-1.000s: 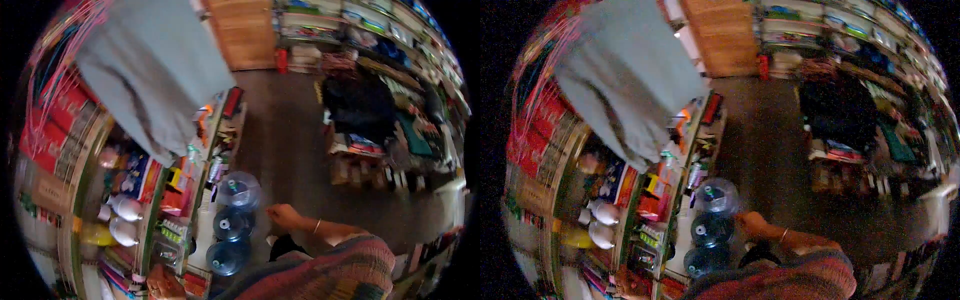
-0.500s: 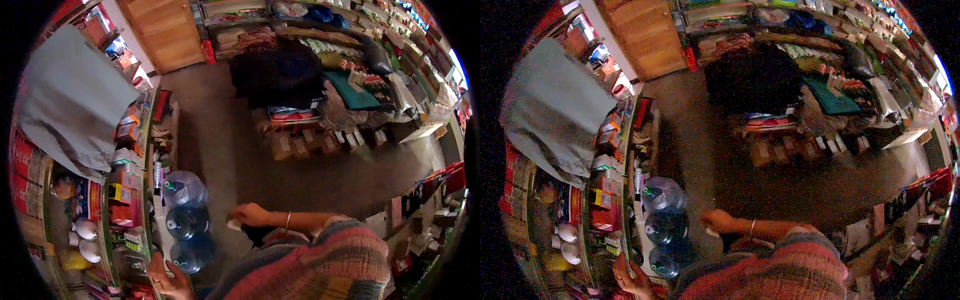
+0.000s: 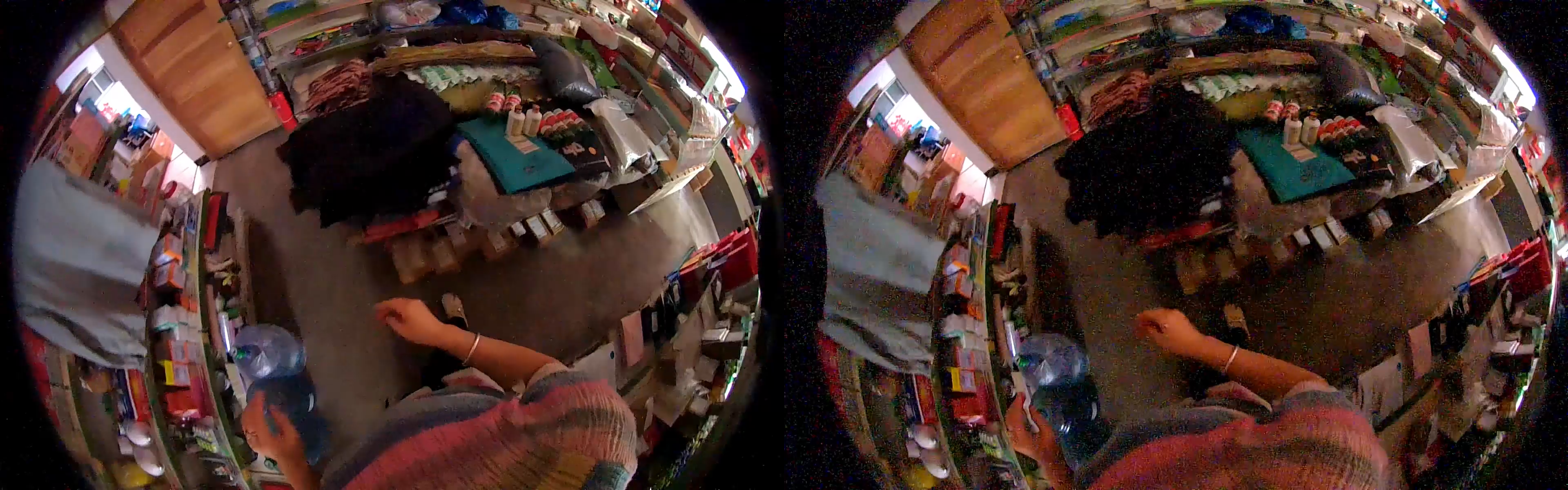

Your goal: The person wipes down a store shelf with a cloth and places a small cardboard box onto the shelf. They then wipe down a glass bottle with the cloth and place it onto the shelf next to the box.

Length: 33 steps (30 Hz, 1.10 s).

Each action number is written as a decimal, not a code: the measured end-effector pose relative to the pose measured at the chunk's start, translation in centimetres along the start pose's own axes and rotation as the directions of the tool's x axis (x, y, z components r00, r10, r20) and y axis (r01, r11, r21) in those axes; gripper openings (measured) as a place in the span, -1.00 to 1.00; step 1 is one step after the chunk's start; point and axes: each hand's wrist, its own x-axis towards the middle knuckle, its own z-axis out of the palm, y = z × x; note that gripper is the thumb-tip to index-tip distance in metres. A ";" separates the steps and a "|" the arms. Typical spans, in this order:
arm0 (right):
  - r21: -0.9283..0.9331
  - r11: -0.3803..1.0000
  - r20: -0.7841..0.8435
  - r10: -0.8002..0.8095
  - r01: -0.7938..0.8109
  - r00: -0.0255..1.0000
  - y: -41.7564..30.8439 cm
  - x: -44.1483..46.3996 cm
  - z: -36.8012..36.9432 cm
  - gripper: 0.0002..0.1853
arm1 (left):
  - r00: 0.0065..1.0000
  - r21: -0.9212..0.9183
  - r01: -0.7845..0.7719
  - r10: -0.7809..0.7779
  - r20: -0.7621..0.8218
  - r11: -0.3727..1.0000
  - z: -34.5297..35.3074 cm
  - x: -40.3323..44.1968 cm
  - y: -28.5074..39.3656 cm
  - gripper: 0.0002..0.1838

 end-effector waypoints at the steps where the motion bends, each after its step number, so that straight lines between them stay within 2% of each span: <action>1: 0.028 1.000 -0.093 0.010 -0.008 0.996 1.6 1.6 -2.8 -0.73 | 0.999 -0.036 -0.035 0.036 0.024 0.999 2.1 2.1 2.1 -0.70; 3: 0.086 0.996 -0.267 0.049 -0.027 0.962 5.7 5.2 -9.4 -0.69 | 0.989 -0.039 -0.128 0.131 0.075 0.991 7.5 5.1 5.6 -0.68; 5: -0.041 0.997 -0.480 -0.077 0.066 0.874 10.7 10.3 -16.4 -0.69 | 0.971 -0.078 -0.214 0.221 0.093 0.974 14.3 8.5 10.0 -0.67; 6: -0.092 0.995 -0.570 -0.090 0.046 0.817 12.1 12.6 -20.2 -0.73 | 0.955 -0.091 -0.258 0.268 0.123 0.962 16.9 10.2 12.0 -0.66; 7: -0.075 0.997 -0.622 -0.033 -0.017 0.782 14.2 15.1 -23.8 -0.74 | 0.945 -0.183 -0.273 0.299 0.135 0.945 19.6 12.2 15.1 -0.66; 8: -0.150 0.987 -0.693 -0.148 0.060 0.706 15.8 17.4 -27.1 -0.69 | 0.924 -0.229 -0.293 0.336 0.180 0.928 21.2 14.1 17.9 -0.65; 9: -0.115 0.993 -0.674 -0.061 -0.022 0.736 16.5 19.4 -30.8 -0.59 | 0.900 -0.282 -0.315 0.379 0.213 0.906 23.0 16.0 20.6 -0.65; 10: -0.155 0.984 -0.719 -0.053 -0.085 0.693 19.1 22.1 -33.9 -0.55 | 0.877 -0.334 -0.332 0.419 0.234 0.882 24.5 17.6 22.6 -0.64; 13: -0.278 0.915 -0.834 -0.079 -0.292 0.546 25.9 28.4 -40.7 -0.38 | 0.873 -0.323 -0.281 0.380 0.305 0.904 27.8 20.7 26.6 -0.65; 16: -0.074 0.819 -0.918 0.167 -0.568 0.360 30.8 32.3 -43.5 -0.29 | 0.878 -0.302 -0.249 0.346 0.330 0.920 31.1 22.3 28.0 -0.67; 17: 0.012 0.827 -0.920 0.229 -0.562 0.317 31.9 33.0 -44.3 -0.23 | 0.868 -0.301 -0.250 0.351 0.351 0.920 31.9 22.7 28.3 -0.67; 20: 0.145 0.704 -0.929 0.340 -0.695 0.150 33.6 34.2 -44.9 -0.25 | 0.844 -0.308 -0.229 0.346 0.410 0.923 34.1 23.8 29.2 -0.66; 26: 0.254 0.628 -0.913 0.406 -0.736 0.031 32.8 35.0 -44.9 -0.31 | 0.820 -0.351 -0.224 0.370 0.437 0.909 36.8 26.1 29.6 -0.67; 29: 0.271 0.654 -0.906 0.422 -0.706 0.043 33.1 35.1 -44.9 -0.34 | 0.830 -0.386 -0.223 0.382 0.406 0.895 38.5 27.2 28.7 -0.68; 32: 0.187 0.612 -0.941 0.335 -0.768 0.037 33.9 35.7 -44.4 -0.27 | 0.812 -0.432 -0.237 0.422 0.403 0.870 39.7 28.4 26.8 -0.69; 33: 0.238 0.593 -0.927 0.374 -0.769 0.001 33.4 36.3 -44.5 -0.22 | 0.800 -0.446 -0.243 0.438 0.410 0.861 40.0 28.9 26.0 -0.70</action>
